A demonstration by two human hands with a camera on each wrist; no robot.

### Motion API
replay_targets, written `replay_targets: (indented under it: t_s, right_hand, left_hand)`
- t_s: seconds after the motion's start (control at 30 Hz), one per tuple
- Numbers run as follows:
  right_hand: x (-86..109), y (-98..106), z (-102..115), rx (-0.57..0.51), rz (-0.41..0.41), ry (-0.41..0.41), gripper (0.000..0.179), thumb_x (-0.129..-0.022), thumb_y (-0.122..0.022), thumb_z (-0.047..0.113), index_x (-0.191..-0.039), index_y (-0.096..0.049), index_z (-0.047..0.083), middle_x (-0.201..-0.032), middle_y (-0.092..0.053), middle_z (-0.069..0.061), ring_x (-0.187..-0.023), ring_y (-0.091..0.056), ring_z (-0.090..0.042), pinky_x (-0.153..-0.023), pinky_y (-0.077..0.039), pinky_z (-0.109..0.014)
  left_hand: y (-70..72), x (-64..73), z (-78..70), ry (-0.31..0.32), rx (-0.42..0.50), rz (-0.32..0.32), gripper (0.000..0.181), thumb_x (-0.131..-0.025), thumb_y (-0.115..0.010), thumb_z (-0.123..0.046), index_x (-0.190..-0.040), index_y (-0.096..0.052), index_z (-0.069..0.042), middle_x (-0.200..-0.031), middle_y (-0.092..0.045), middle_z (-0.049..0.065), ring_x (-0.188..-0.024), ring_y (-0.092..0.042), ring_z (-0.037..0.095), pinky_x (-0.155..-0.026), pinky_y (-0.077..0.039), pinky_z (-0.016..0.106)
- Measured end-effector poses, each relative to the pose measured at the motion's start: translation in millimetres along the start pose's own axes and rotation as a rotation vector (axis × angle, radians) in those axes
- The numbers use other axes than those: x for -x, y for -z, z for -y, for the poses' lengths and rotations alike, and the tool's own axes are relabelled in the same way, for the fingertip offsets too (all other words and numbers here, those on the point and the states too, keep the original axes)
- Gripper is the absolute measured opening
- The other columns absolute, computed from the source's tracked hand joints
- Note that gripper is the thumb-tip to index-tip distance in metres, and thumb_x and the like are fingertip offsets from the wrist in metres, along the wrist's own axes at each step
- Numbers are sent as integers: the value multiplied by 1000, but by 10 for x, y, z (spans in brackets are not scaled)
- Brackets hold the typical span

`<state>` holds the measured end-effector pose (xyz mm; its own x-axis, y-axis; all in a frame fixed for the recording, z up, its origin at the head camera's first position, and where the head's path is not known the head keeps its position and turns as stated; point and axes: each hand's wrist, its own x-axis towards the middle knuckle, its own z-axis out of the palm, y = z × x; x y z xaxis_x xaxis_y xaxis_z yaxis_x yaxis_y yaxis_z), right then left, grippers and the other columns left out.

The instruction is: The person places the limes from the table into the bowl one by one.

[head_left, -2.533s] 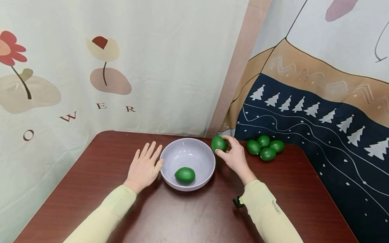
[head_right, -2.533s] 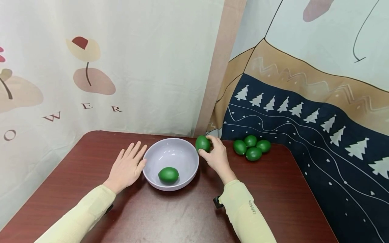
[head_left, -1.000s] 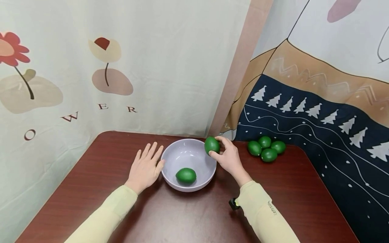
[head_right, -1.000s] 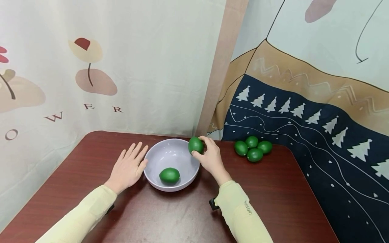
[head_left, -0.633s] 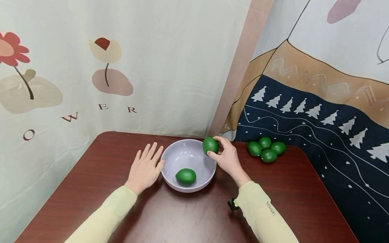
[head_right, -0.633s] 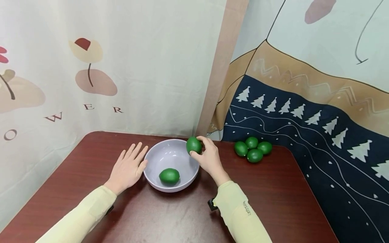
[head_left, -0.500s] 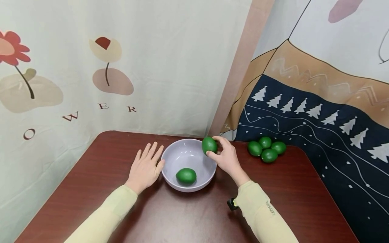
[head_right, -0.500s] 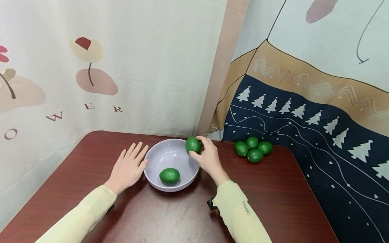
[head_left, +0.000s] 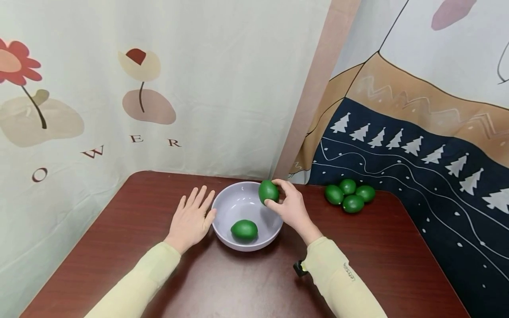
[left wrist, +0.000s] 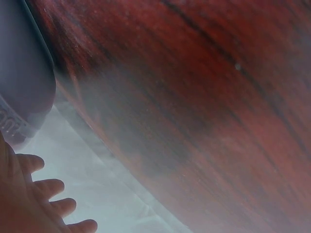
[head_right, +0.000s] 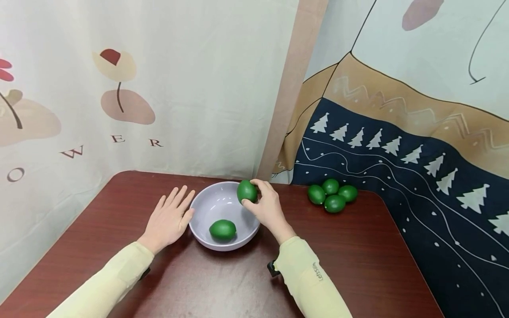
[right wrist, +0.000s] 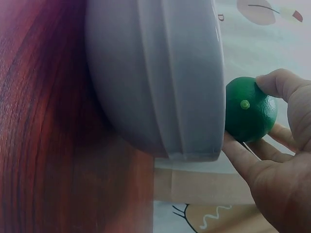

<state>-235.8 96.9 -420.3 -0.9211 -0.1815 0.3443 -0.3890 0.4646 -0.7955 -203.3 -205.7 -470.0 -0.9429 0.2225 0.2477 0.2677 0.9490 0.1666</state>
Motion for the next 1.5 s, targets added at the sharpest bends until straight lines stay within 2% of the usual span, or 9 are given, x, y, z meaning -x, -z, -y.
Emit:
replay_targets:
  t_s: [0.37,0.6,0.8,1.03,1.3,1.5]
  right_hand:
    - [8,-117,60,-13,18,11,53,-81,-83,4,-130,-64,1,-120,-64,-18,-112,-67,-33,-92,-58,-53]
    - [10,-183,98,2,41,14,52,-81,-84,6,-130,-65,3,-120,-64,-15,-111,-67,-31,-89,-61,-44]
    - [15,-244,111,-3,57,37,54,-81,-83,6,-131,-64,2,-122,-64,-16,-111,-66,-33,-89,-60,-52]
    - [26,-307,149,6,76,47,54,-82,-83,8,-132,-64,2,-123,-64,-15,-111,-67,-32,-87,-62,-44]
    - [26,-366,182,-4,88,47,52,-81,-82,8,-130,-64,2,-121,-65,-17,-110,-67,-34,-89,-60,-51]
    - [24,-409,215,49,100,69,50,-81,-82,12,-127,-65,3,-122,-66,-14,-107,-70,-31,-90,-60,-49]
  left_hand:
    - [8,1,-6,-6,1,-9,60,-109,-39,-41,-160,-39,-10,-167,-32,18,-155,-24,41,-123,-18,63]
    - [8,4,-7,-8,-1,-15,60,-109,-39,-41,-160,-39,-10,-167,-32,18,-155,-26,41,-123,-19,63]
    - [6,4,-7,-6,-3,-11,60,-109,-39,-42,-161,-39,-10,-167,-30,18,-155,-25,41,-123,-20,63]
    - [0,1,-6,-2,-3,-13,60,-109,-39,-42,-161,-39,-11,-167,-31,18,-155,-26,41,-123,-21,63]
    - [15,5,-15,4,12,-5,60,-109,-39,-41,-161,-38,-10,-167,-30,18,-155,-24,41,-124,-18,62]
    - [23,6,-25,2,7,-11,60,-109,-40,-41,-160,-39,-10,-166,-32,18,-155,-25,41,-123,-20,63]
